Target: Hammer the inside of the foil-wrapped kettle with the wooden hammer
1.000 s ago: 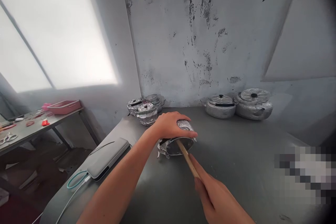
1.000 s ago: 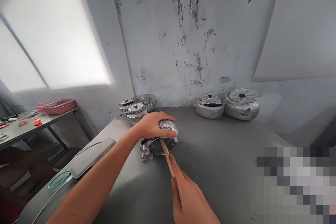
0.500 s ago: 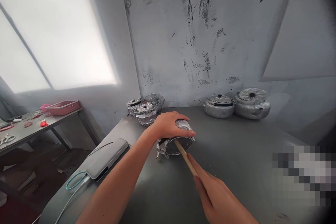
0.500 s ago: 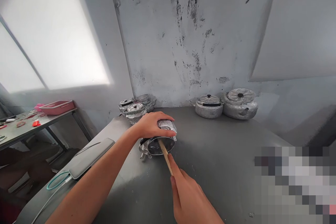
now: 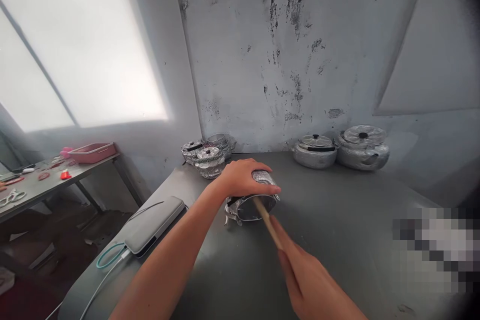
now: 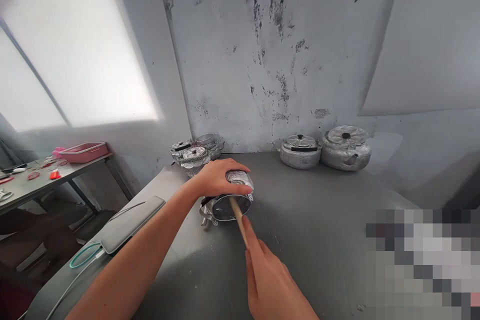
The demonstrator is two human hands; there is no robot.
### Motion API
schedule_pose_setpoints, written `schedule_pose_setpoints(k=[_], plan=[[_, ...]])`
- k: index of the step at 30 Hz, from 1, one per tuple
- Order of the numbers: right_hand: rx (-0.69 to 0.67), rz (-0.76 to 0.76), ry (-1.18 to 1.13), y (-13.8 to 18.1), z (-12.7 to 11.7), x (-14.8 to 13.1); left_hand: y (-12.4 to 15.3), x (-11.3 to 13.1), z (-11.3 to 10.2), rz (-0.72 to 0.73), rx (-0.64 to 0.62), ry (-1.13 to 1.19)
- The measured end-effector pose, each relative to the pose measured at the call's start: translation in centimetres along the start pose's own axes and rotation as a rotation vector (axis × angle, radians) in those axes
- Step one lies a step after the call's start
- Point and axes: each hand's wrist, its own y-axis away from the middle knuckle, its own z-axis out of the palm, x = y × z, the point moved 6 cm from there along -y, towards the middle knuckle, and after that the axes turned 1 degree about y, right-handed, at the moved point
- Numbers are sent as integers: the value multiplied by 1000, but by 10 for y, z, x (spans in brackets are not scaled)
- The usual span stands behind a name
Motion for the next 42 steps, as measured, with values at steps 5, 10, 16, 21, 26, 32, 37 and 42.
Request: schedule_pose_setpoints(k=[5,10,16,21,26,32,37,42], plan=[[-26,9,4,1,6,5,0,-1,0,-10,5,7],[-65,38,-4,-5,17,9,0,-1,0,-12,7,13],[-33,33,-12,-2,4,6,0,-2,0,-13,7,17],[-16,19,-6,4,3,5,1,-1,-1,-6,3,21],[-14,33,-12,7,11,4,1,1,-2,-11,0,21],[-16,3,-13,6,7,-6,1,1,-2,-7,7,21],[-2,-28,9,1,-1,-6,1,1,-1,-4,5,17],[-20,-27,27,-1,-6,-3,1,1,-2,-8,6,17]])
